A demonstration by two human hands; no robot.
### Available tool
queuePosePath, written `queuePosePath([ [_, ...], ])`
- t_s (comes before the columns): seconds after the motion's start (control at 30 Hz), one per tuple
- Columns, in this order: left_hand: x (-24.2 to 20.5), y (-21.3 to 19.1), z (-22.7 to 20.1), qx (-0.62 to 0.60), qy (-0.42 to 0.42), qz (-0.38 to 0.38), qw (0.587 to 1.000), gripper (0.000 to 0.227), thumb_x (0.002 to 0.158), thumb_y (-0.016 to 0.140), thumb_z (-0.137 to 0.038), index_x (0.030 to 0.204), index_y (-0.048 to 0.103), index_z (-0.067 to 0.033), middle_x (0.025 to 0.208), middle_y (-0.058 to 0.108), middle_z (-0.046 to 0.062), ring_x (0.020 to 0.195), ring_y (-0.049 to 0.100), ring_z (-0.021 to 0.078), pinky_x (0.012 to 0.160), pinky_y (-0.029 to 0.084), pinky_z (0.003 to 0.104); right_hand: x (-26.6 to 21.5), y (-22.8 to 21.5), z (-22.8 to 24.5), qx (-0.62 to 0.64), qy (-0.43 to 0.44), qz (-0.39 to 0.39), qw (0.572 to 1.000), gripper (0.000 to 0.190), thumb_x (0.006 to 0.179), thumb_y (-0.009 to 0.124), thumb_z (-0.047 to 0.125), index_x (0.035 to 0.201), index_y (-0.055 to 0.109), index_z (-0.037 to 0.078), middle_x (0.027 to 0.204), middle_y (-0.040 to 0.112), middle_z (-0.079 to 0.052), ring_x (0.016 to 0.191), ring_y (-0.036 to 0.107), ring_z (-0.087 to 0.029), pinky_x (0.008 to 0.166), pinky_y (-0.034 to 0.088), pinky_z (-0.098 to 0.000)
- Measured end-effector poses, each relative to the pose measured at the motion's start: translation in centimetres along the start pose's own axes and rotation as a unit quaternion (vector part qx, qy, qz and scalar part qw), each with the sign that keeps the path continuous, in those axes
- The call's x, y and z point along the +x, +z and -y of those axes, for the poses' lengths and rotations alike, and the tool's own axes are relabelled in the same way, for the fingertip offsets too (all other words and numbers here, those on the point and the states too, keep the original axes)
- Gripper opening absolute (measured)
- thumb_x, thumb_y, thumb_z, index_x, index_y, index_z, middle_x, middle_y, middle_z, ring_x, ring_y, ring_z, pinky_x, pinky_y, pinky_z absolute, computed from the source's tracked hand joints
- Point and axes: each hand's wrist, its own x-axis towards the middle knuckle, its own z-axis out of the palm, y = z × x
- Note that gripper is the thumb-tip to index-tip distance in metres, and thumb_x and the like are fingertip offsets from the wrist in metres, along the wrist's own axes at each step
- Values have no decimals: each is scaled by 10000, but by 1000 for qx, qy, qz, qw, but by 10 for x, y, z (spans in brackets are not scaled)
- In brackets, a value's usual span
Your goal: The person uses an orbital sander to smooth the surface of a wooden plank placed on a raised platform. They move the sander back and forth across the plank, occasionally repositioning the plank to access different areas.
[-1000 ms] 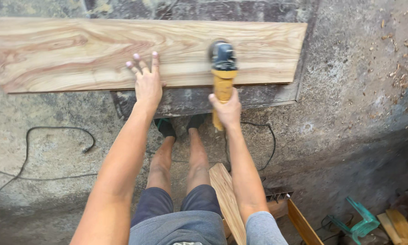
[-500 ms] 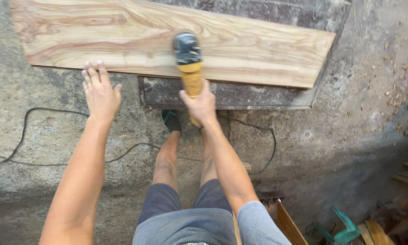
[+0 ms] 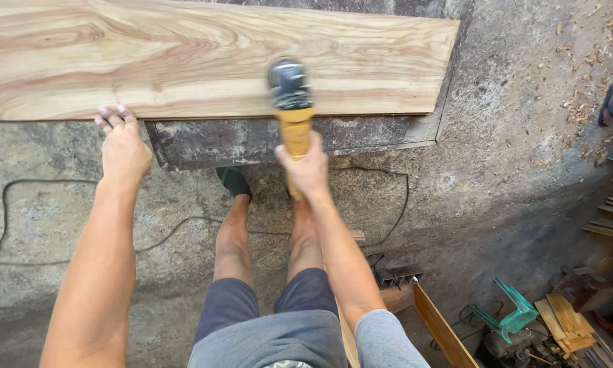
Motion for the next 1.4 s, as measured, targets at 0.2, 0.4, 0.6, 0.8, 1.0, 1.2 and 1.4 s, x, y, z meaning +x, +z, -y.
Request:
queuePosePath([
  [0.2, 0, 6, -7, 21, 10, -15, 1000, 805, 911, 572, -11, 1623, 232, 153, 1594, 168, 506, 1479, 229, 655, 1110, 447, 556, 15, -72, -60, 23, -20, -153, 988, 540, 847, 808, 292, 1258, 562, 42, 1119, 747, -155, 996, 746, -263, 896, 601, -426],
  [0.4, -7, -18, -27, 37, 1, -16, 999, 782, 908, 592, -88, 1552, 260, 205, 1532, 184, 527, 1419, 262, 668, 1110, 418, 567, 2, -40, -52, 22, -39, -106, 993, 608, 819, 833, 316, 1290, 553, 53, 1154, 758, -163, 1030, 749, -253, 920, 583, -401],
  [0.6, -10, -37, -129, -39, 17, 60, 997, 667, 966, 453, 9, 1599, 289, 138, 1577, 350, 423, 1457, 418, 513, 1179, 429, 542, -7, 14, -26, -21, -82, 7, 996, 668, 834, 780, 386, 1330, 496, 39, 1079, 755, -197, 993, 762, -294, 892, 606, -405],
  [0.8, -14, -3, -203, 20, 103, 67, 992, 812, 806, 588, -9, 1530, 250, 135, 1503, 262, 480, 1407, 286, 613, 1136, 338, 580, 9, -41, -48, -8, -56, -32, 998, 678, 834, 780, 382, 1338, 490, 34, 1107, 747, -196, 1017, 762, -303, 895, 591, -394],
  [1.0, -4, 21, -195, 58, 136, 34, 988, 730, 902, 533, 3, 1554, 245, 158, 1500, 263, 527, 1383, 284, 691, 1120, 342, 652, 17, -80, -61, 14, -65, -102, 993, 672, 821, 821, 369, 1315, 521, 26, 1100, 758, -204, 1040, 763, -305, 904, 592, -415],
  [1.2, -2, 37, -191, 87, 131, 45, 987, 733, 904, 519, 8, 1546, 222, 199, 1488, 235, 555, 1388, 266, 709, 1125, 348, 657, 10, -49, -37, -8, -59, 5, 998, 651, 818, 794, 378, 1300, 510, 45, 1075, 751, -189, 977, 762, -303, 875, 596, -408],
  [1.4, -4, 31, -183, 98, 132, 64, 984, 778, 871, 540, 9, 1551, 214, 202, 1493, 227, 551, 1396, 259, 705, 1136, 346, 644, 23, -71, -41, -3, -73, -20, 997, 612, 823, 792, 383, 1275, 540, 56, 1045, 764, -179, 966, 770, -321, 864, 603, -427],
])
